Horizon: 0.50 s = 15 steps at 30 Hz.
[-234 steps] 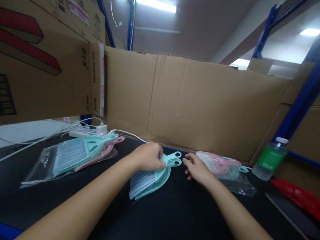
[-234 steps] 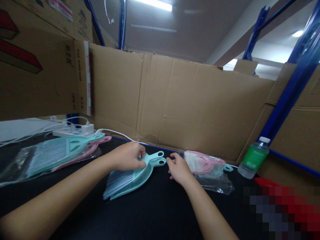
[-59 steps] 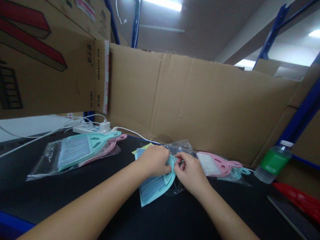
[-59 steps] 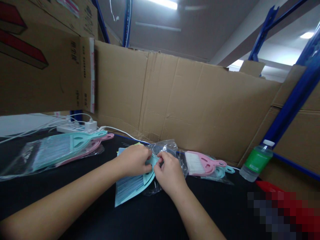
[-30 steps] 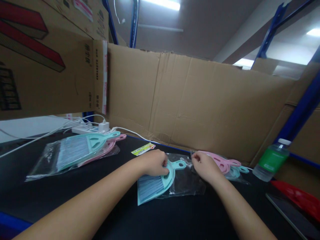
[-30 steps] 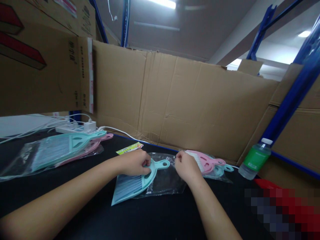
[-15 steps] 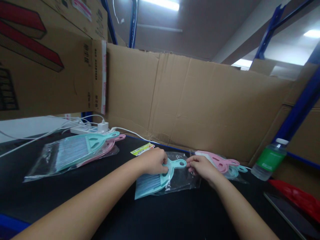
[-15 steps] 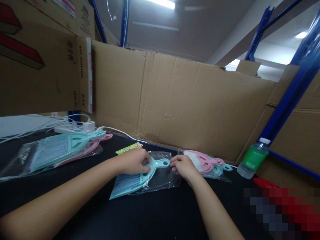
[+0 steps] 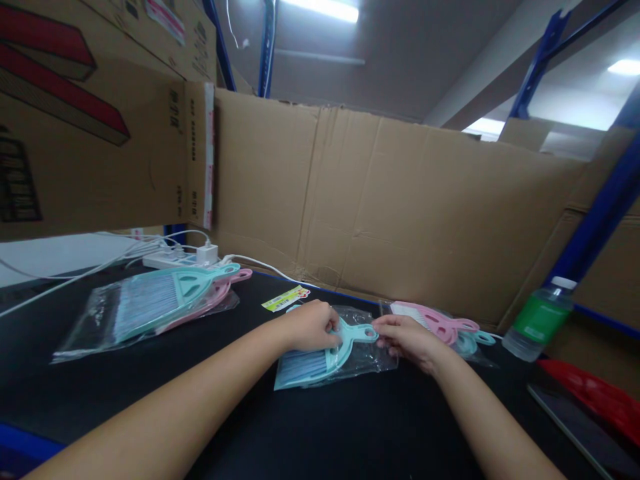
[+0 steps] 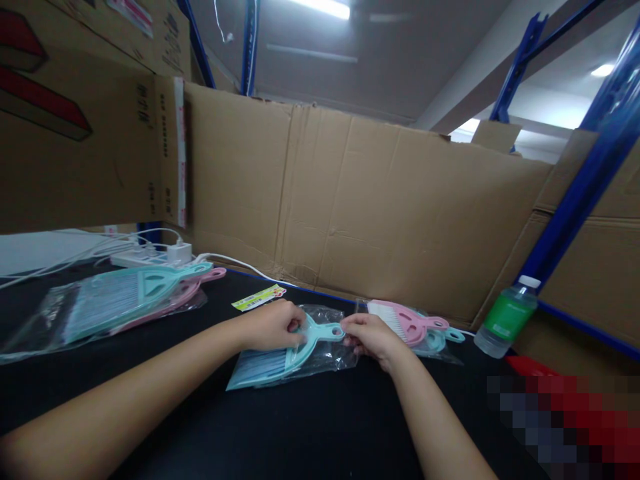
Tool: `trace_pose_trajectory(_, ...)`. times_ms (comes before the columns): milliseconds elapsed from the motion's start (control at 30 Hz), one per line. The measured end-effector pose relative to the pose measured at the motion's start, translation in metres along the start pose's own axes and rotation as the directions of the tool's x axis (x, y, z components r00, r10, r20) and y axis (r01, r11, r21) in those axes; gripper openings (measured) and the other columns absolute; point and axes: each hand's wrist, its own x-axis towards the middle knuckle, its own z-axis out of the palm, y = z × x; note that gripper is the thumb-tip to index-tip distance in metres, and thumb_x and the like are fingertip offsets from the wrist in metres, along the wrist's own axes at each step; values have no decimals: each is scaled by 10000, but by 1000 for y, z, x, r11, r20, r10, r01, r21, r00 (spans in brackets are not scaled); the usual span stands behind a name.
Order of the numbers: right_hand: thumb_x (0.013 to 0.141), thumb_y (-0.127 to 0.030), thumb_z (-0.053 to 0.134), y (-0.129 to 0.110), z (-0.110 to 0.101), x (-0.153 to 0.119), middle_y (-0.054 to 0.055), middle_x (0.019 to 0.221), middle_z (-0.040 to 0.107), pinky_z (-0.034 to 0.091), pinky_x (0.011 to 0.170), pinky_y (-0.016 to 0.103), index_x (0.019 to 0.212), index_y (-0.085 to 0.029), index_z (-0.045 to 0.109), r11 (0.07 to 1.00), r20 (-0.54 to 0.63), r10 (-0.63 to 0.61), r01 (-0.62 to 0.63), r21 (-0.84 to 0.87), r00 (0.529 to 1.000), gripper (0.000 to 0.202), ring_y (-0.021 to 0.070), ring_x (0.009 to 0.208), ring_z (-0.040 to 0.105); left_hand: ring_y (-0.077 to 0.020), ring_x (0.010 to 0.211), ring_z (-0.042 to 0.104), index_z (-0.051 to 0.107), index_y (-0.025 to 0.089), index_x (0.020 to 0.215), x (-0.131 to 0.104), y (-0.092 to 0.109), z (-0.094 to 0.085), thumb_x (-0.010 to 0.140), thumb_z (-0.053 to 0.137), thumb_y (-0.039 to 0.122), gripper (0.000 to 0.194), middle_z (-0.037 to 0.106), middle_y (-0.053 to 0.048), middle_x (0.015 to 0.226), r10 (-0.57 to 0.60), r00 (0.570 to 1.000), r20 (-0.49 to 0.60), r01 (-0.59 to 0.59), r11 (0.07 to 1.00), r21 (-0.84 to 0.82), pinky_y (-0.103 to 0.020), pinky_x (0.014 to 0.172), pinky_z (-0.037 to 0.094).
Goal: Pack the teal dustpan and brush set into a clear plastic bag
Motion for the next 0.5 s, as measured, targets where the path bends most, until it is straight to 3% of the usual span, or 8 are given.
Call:
trace_pose_trajectory(233,809,-91,469,-1,7,1,-41,571,533,403,395,151,769,-175,522,998,-136,-17,9,-61,991,107,75,459,535,-125,589,538,680,184,799,1,-14,-5,761,526,402,270,654,-9,697,-24,999,-21,23,998,-50,-231,522,332)
trace_pose_trajectory(500,731,-40,396,6,5,5,-28,477,535,484,429,259,830,-191,490,998,-175,6,-18,-67,985,204,152,404,571,-152,664,599,675,190,821,0,-20,-11,752,535,347,222,694,-28,772,-92,993,-69,93,996,15,-240,570,388)
